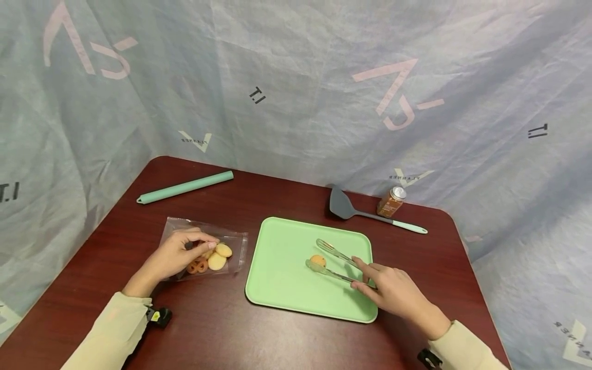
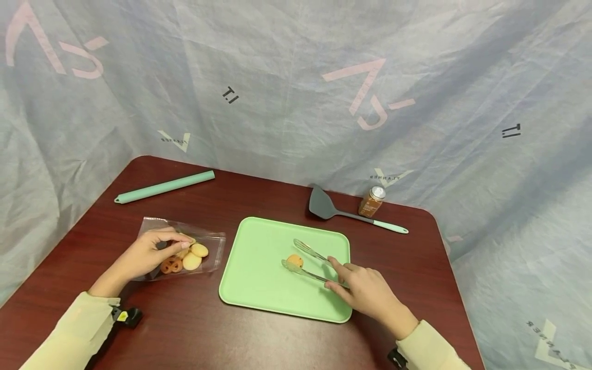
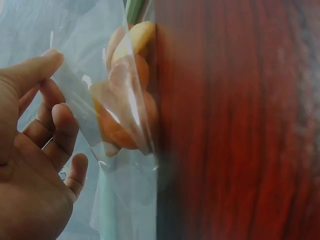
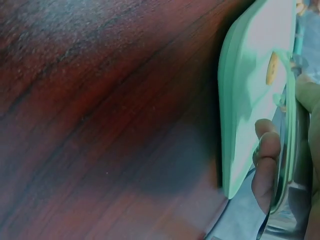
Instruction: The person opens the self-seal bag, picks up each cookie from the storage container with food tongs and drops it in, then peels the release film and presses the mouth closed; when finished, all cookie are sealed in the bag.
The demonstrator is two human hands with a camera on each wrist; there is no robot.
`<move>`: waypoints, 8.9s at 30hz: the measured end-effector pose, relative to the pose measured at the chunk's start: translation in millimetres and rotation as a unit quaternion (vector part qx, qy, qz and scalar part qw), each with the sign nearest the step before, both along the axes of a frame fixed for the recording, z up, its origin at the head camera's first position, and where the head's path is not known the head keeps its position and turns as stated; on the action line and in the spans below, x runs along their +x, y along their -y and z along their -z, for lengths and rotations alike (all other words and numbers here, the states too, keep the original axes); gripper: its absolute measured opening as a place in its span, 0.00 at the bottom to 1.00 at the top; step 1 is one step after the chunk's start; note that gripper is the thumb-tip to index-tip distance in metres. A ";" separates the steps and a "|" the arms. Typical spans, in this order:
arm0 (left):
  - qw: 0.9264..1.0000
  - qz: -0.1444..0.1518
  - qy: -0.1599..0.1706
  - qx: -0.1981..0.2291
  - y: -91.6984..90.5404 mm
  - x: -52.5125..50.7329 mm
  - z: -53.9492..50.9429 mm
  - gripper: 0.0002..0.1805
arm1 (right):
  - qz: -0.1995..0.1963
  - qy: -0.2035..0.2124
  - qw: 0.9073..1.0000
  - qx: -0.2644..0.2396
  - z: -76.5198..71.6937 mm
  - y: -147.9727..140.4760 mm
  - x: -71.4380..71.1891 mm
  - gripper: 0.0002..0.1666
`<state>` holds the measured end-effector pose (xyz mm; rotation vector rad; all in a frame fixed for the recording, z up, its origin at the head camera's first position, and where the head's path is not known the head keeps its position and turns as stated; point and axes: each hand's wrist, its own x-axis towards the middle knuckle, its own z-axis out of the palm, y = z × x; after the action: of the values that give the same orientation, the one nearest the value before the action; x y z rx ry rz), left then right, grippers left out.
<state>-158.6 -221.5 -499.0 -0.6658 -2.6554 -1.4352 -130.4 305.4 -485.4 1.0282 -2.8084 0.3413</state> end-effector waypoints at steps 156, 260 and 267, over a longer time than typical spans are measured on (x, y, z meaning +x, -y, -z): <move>1.000 -0.026 -0.012 0.006 -1.0 -5.5 3.9 0.06 | 0.110 0.325 0.901 -0.266 1.2 105.6 -10.0 0.37; 0.979 0.116 0.087 -0.141 -40.4 -78.9 -21.6 0.05 | 0.033 0.177 0.975 -0.130 -11.1 243.8 -74.4 0.11; 0.982 0.112 0.085 -0.122 -36.3 -74.8 -19.5 0.05 | 0.074 0.158 0.977 -0.119 -7.6 262.3 -74.4 0.12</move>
<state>-233.4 -185.2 -479.5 -0.9300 -3.0069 -1.2741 -204.8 43.1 -477.7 0.7666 -2.9939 0.8691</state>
